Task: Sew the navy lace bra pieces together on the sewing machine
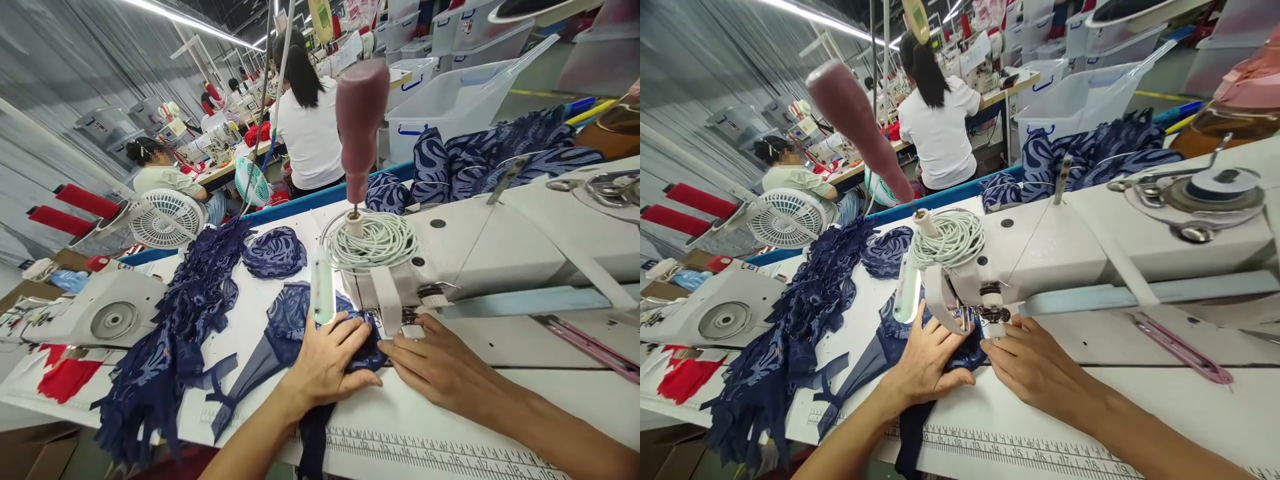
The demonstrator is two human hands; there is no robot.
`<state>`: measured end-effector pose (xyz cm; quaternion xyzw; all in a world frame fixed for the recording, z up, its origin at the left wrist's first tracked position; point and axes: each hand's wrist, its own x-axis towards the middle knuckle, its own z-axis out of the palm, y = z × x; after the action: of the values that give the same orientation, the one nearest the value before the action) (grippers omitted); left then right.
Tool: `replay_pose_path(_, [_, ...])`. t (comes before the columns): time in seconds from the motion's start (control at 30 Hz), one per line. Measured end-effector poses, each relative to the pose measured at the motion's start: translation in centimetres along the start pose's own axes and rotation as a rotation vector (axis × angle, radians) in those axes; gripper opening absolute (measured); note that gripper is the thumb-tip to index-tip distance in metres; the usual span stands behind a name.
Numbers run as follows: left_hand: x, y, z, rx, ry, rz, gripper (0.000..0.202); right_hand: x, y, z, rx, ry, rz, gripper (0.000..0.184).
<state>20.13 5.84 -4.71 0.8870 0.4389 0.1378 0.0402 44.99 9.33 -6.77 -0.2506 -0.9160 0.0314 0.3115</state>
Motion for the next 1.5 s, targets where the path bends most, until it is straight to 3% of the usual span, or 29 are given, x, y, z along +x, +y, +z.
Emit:
replay_pose_path(0.27, [0.0,-0.1,-0.4,-0.026,-0.044,0.017,0.065,0.3,-0.2,-0.7,0.000,-0.006,-0.027,0.029])
replay_pose_path(0.47, [0.2,-0.9,-0.2,-0.028,-0.024,0.035,0.057,-0.2,0.0,0.3,-0.086,-0.041,-0.002,0.035])
replay_pose_path(0.73, [0.8,-1.4,-0.2,-0.021,-0.059,-0.006,0.055,-0.1,0.5,0.3,-0.142,0.013,-0.040,0.034])
replay_pose_path(0.87, [0.9,-1.6,-0.3,0.011,0.017,0.036,0.054,-0.8,0.4,0.9,-0.174,-0.004,-0.033,0.036])
replay_pose_path(1.0, [1.0,-1.9,0.0,0.054,0.088,0.040,0.054,-1.2,0.6,1.5,-0.123,-0.067,0.065,0.043])
replay_pose_path(1.37, [1.8,-3.0,0.1,0.012,-0.061,-0.036,0.037,-0.4,0.1,1.1,-0.097,-0.157,0.199,0.040])
replay_pose_path(1.5, [2.5,-3.7,0.0,-0.007,-0.063,-0.077,0.037,0.0,0.3,0.7,-0.105,-0.058,0.154,0.039])
